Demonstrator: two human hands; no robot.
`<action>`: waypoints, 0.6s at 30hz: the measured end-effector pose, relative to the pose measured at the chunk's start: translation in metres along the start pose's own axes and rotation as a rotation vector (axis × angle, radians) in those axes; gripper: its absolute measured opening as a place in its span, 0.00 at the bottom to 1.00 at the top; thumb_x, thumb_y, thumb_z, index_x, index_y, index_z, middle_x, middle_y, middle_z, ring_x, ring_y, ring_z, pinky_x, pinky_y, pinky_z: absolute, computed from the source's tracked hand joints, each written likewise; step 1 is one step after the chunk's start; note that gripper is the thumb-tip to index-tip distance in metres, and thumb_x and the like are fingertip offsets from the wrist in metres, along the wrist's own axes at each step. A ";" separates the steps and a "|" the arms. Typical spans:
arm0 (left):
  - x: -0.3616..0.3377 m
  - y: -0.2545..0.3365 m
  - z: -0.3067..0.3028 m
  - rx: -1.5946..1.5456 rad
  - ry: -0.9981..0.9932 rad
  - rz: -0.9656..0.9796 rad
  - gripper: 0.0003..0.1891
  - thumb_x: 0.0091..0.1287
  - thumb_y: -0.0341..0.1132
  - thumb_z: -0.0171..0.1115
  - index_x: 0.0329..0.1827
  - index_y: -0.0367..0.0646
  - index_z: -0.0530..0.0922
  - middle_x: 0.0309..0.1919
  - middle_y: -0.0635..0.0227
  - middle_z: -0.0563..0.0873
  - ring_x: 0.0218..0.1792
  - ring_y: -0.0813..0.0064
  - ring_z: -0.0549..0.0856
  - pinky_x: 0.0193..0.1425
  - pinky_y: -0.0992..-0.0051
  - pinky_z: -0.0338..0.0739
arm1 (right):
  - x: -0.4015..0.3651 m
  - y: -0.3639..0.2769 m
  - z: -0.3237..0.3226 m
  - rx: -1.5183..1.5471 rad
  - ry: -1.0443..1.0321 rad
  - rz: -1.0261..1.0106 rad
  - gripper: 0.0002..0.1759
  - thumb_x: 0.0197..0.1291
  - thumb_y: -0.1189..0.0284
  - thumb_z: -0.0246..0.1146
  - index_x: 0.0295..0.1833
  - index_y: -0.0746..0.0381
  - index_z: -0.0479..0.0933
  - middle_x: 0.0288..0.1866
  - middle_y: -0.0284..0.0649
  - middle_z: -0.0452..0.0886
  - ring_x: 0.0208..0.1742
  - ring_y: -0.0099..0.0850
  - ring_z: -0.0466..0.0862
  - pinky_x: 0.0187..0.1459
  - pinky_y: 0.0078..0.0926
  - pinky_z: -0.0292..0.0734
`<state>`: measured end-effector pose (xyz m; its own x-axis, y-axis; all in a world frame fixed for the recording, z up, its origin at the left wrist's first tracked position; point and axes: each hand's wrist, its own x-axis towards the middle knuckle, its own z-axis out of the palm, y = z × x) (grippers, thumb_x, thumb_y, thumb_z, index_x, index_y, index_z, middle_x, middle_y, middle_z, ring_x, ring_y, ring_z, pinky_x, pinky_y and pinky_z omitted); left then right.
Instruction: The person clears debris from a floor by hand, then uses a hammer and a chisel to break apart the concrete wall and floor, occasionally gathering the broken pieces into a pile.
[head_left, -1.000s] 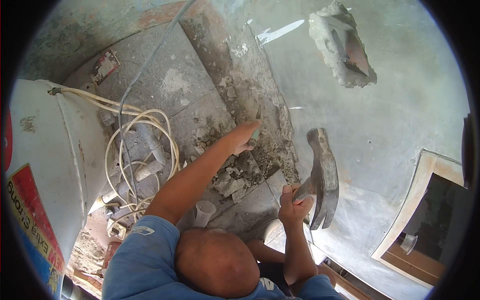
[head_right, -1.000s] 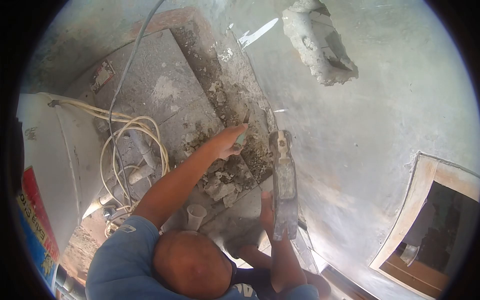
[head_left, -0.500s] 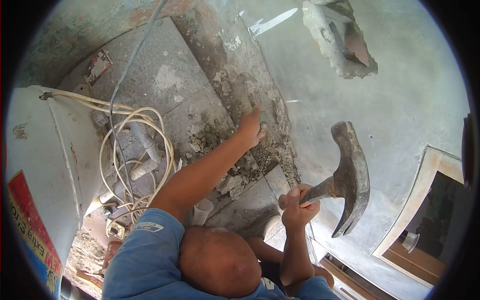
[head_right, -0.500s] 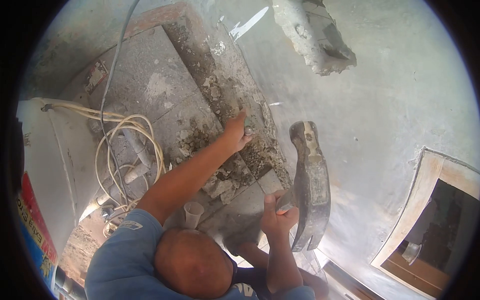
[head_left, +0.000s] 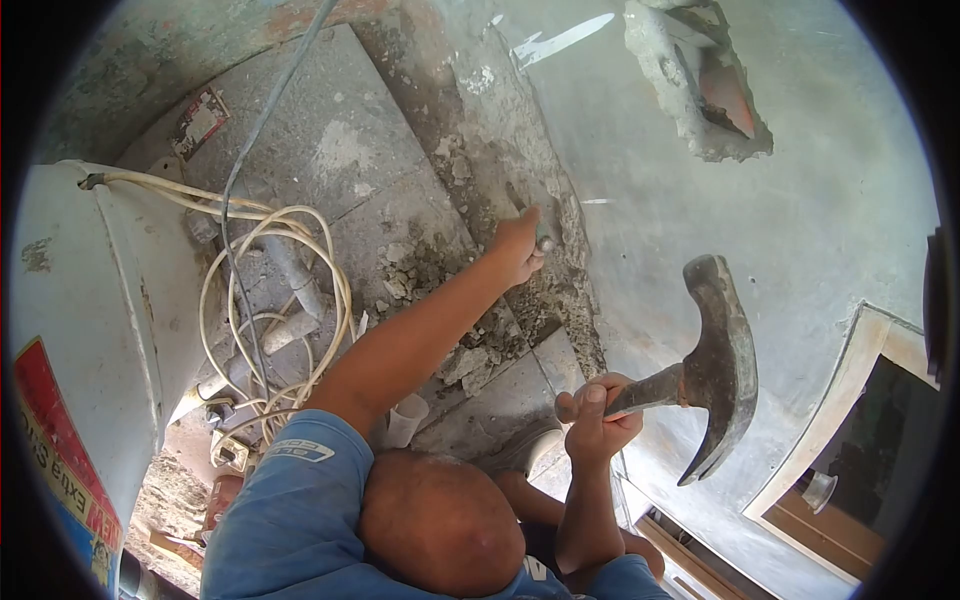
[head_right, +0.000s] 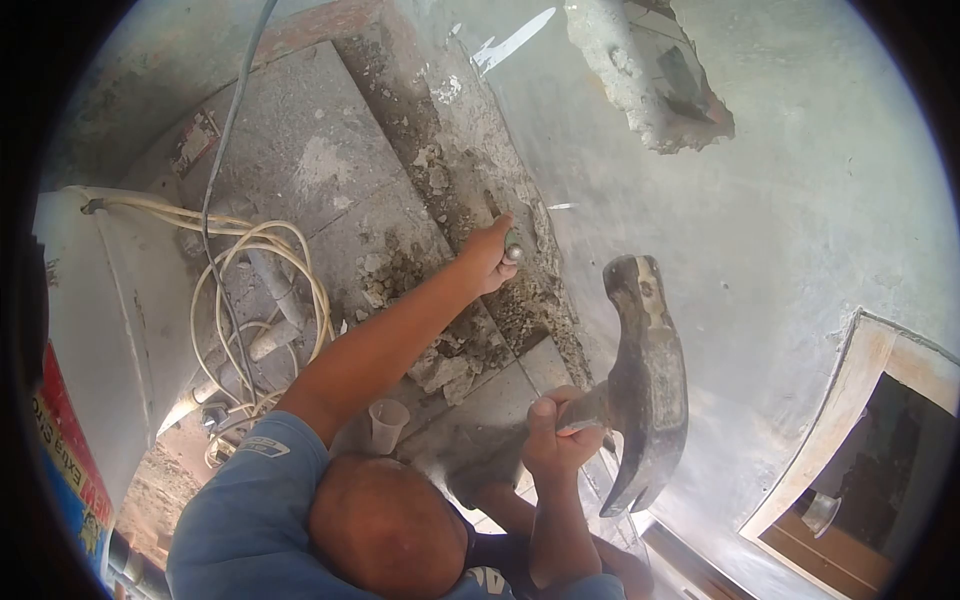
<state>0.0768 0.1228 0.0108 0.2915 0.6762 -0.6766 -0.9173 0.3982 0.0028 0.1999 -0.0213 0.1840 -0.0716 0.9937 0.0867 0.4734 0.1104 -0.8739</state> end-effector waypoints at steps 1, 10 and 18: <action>0.006 0.000 -0.002 0.000 0.015 0.000 0.16 0.71 0.44 0.52 0.30 0.44 0.63 0.16 0.71 0.64 0.13 0.79 0.63 0.15 0.78 0.53 | 0.001 -0.001 -0.001 -0.001 -0.001 0.001 0.13 0.62 0.69 0.61 0.31 0.64 0.66 0.20 0.34 0.70 0.18 0.17 0.69 0.20 0.17 0.66; -0.005 0.001 0.017 -0.153 0.080 -0.001 0.14 0.72 0.46 0.48 0.36 0.45 0.61 0.15 0.70 0.64 0.11 0.79 0.61 0.15 0.77 0.51 | 0.014 -0.015 0.001 0.106 -0.045 -0.235 0.18 0.64 0.60 0.60 0.38 0.64 0.65 0.20 0.34 0.69 0.18 0.20 0.66 0.20 0.18 0.62; 0.001 0.002 0.008 -0.034 0.096 -0.057 0.14 0.71 0.45 0.49 0.34 0.45 0.62 0.15 0.70 0.65 0.11 0.79 0.60 0.15 0.76 0.51 | 0.008 -0.001 -0.002 0.034 -0.050 -0.185 0.16 0.63 0.63 0.61 0.37 0.64 0.65 0.20 0.34 0.69 0.18 0.20 0.66 0.21 0.18 0.63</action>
<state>0.0775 0.1289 0.0158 0.3177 0.5895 -0.7426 -0.9091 0.4120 -0.0619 0.2008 -0.0132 0.1864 -0.1987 0.9542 0.2238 0.4183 0.2891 -0.8611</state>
